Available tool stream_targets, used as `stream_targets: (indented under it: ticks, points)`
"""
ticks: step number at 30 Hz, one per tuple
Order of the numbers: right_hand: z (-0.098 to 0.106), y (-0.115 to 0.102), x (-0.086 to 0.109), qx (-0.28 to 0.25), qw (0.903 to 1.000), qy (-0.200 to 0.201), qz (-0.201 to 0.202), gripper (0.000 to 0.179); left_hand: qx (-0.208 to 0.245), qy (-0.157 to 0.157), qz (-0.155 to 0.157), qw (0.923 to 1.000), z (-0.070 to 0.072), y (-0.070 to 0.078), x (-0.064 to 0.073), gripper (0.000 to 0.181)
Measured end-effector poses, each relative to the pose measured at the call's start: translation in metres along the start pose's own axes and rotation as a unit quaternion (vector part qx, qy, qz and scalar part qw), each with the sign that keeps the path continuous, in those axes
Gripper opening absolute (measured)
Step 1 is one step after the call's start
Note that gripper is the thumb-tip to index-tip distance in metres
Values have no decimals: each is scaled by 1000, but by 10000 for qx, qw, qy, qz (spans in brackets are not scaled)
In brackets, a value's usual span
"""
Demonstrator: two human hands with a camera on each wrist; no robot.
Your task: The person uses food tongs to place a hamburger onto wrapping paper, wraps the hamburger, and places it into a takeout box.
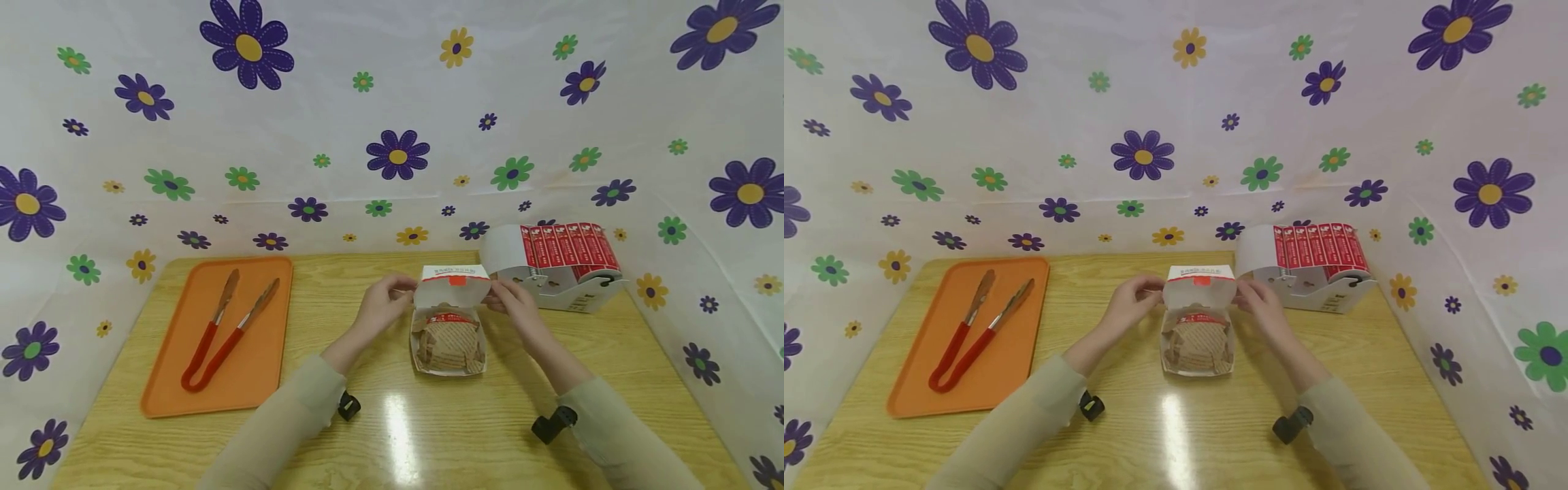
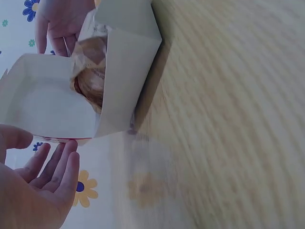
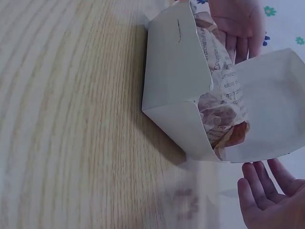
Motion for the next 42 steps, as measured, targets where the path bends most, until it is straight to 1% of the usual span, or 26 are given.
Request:
stream_targets:
  ticks: [3, 5, 9, 11, 13, 15, 18, 22, 25, 27, 29, 32, 34, 38, 42]
  points:
    - [1, -1, 8, 168, 9998, -70, 2, 50, 137, -109, -50, 9998, -1, 3, 7, 26]
    - [1, -3, 13, 298, 9994, -137, 88, 49, 224, -157, -33, 9996, -1, 4, 13, 27]
    - [0, -9, 23, 596, 9971, -221, 417, 43, 306, -250, -65, 9992, -4, 5, 22, 30]
    - [-2, -11, 27, 692, 9955, -268, 583, 41, 314, -305, -142, 9989, -5, 5, 26, 32]
    - [-3, -13, 31, 718, 9944, -306, 718, 38, 395, -399, -201, 9982, -7, 5, 30, 34]
    - [-5, -14, 35, 615, 9941, -373, 817, 37, 456, -496, -323, 9972, -9, 6, 34, 35]
    - [-6, -16, 42, 453, 9927, -488, 1006, 38, 402, -668, -559, 9954, -13, 8, 41, 40]
    - [-10, -17, 50, 331, 9867, -740, 1407, 41, -16, -906, -945, 9914, -19, 10, 52, 57]
    - [-15, -18, 57, 494, 9770, -973, 1830, 46, -529, -1057, -1056, 9874, -24, 10, 62, 78]
    - [-18, -18, 63, 835, 9688, -1051, 2083, 53, -891, -1126, -1091, 9836, -26, 10, 69, 92]
    - [-20, -17, 69, 1275, 9593, -1052, 2290, 62, -1174, -1187, -1054, 9803, -30, 7, 73, 104]
    - [-22, -14, 75, 1774, 9487, -1027, 2406, 74, -1428, -1258, -1114, 9754, -35, 3, 78, 116]
    - [-23, -12, 77, 1910, 9452, -1031, 2438, 82, -1560, -1304, -1189, 9719, -39, 2, 79, 120]
    - [-27, -9, 81, 2032, 9407, -988, 2532, 99, -1830, -1281, -1399, 9646, -43, 1, 80, 115]
    - [-31, -10, 85, 2287, 9291, -797, 2797, 113, -1927, -1112, -1562, 9623, -45, 4, 80, 107]
Point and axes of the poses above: each hand's wrist, its own x-axis away from the middle knuckle, its own z-axis out of the back of the hand, y = z × x, the point moved 10 cm from there along -x, towards the middle knuckle, and after that the axes turned 3 degrees about z, right-handed, at the moved point
